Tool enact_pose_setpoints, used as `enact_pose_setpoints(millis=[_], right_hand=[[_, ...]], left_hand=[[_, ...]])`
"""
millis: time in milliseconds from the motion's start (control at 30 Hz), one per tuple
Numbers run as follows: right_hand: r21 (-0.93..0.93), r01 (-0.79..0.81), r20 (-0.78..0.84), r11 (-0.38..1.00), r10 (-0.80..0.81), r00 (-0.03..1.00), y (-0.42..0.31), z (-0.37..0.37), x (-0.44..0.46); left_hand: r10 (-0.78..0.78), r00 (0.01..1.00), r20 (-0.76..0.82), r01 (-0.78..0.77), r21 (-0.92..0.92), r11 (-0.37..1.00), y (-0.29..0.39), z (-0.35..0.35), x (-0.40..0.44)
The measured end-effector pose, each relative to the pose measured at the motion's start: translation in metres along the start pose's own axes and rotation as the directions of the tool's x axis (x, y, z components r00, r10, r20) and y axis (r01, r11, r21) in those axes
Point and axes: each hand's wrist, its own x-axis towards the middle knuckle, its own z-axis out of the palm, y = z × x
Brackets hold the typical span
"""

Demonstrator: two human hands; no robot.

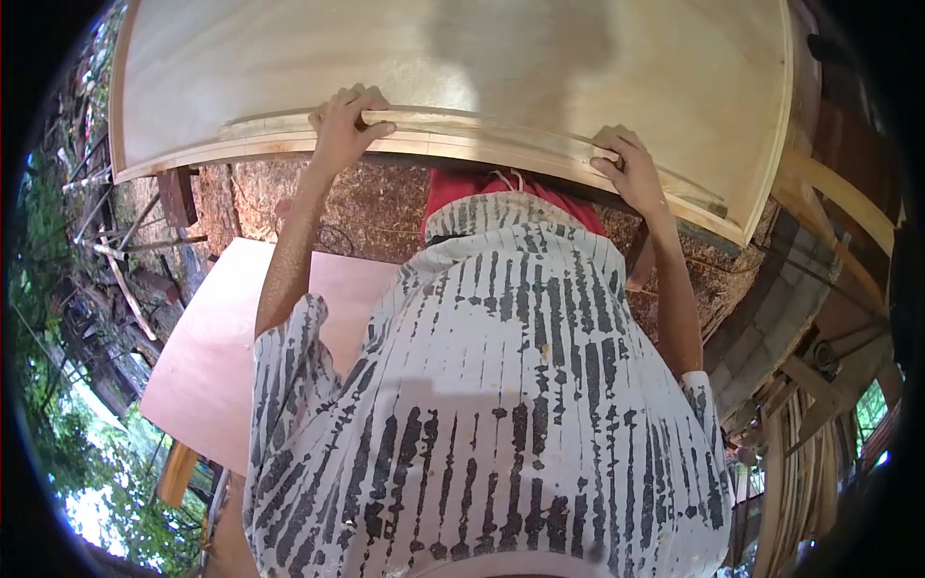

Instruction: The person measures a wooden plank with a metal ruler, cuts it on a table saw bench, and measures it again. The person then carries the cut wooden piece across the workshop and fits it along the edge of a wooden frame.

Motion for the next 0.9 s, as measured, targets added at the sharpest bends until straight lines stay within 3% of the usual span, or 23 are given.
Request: enact_pose_setpoints(millis=[133, 233, 333, 400, 433, 533, 633, 667, 733, 767, 800, 833, 867, 900], right_hand=[[0.031, 0.036, -0.040, 0.999, -0.035, 0.999, 0.007, 0.004, 0.001], [0.022, -0.029, 0.012, 0.999, 0.029, 1.000, 0.008, 0.004, 0.003], [0.033, -0.036, 0.053, 0.999, 0.034, 0.998, 0.018, -0.002, 0.005], [0.069, 0.122, 0.041, 0.990, -0.125, 0.991, 0.021, -0.011, -0.001], [0.050, -0.003, 0.089, 0.999, -0.001, 0.996, 0.047, -0.012, -0.007], [0.132, -0.115, 0.072, 0.985, 0.107, 0.992, 0.075, -0.049, -0.031], [0.137, -0.152, 0.082, 0.979, 0.142, 0.986, 0.099, -0.054, -0.040], [0.153, -0.166, 0.079, 0.974, 0.155, 0.985, 0.096, -0.058, -0.042], [0.179, -0.150, 0.050, 0.972, 0.143, 0.988, 0.088, -0.055, -0.038], [0.080, -0.098, 0.027, 0.992, 0.097, 0.995, 0.085, -0.054, -0.034], [-0.022, -0.050, 0.008, 0.999, 0.050, 0.999, 0.082, -0.051, -0.031], [0.081, -0.049, -0.051, 0.996, 0.053, 0.997, 0.078, -0.043, -0.029], [-0.047, -0.022, -0.063, 0.999, 0.019, 0.998, 0.068, -0.037, -0.023], [-0.173, -0.001, -0.068, 0.985, -0.011, 0.998, 0.058, -0.033, -0.016]], left_hand=[[0.053, 0.997, -0.062, -0.051, 0.036, 0.998, 0.006, -0.005, 0.004], [0.034, 0.999, 0.035, -0.036, 0.063, 0.997, -0.004, -0.001, 0.009], [0.135, 0.986, -0.097, -0.131, 0.051, 0.990, -0.024, 0.010, 0.012], [0.092, 0.992, 0.089, -0.081, -0.113, 0.990, -0.040, 0.000, 0.013], [0.058, 0.993, 0.100, -0.038, -0.189, 0.981, -0.040, -0.013, 0.013], [-0.090, 0.983, 0.160, 0.133, -0.282, 0.950, -0.053, -0.043, 0.005], [-0.089, 0.985, 0.147, 0.111, -0.149, 0.983, -0.095, -0.024, 0.003], [-0.082, 0.985, 0.149, 0.105, -0.153, 0.983, -0.087, -0.023, 0.003], [-0.105, 0.991, 0.086, 0.105, 0.005, 0.994, -0.068, -0.017, 0.001], [-0.095, 0.991, 0.089, 0.096, -0.003, 0.995, -0.055, -0.011, 0.005], [-0.034, 0.996, 0.088, 0.037, -0.041, 0.998, -0.038, -0.005, 0.010], [0.026, 0.996, 0.082, -0.019, -0.079, 0.997, -0.018, 0.005, 0.013], [0.103, 0.994, 0.046, -0.098, -0.091, 0.991, 0.016, 0.019, 0.017], [0.207, 0.978, -0.038, -0.203, 0.084, 0.976, 0.054, 0.035, 0.022]])
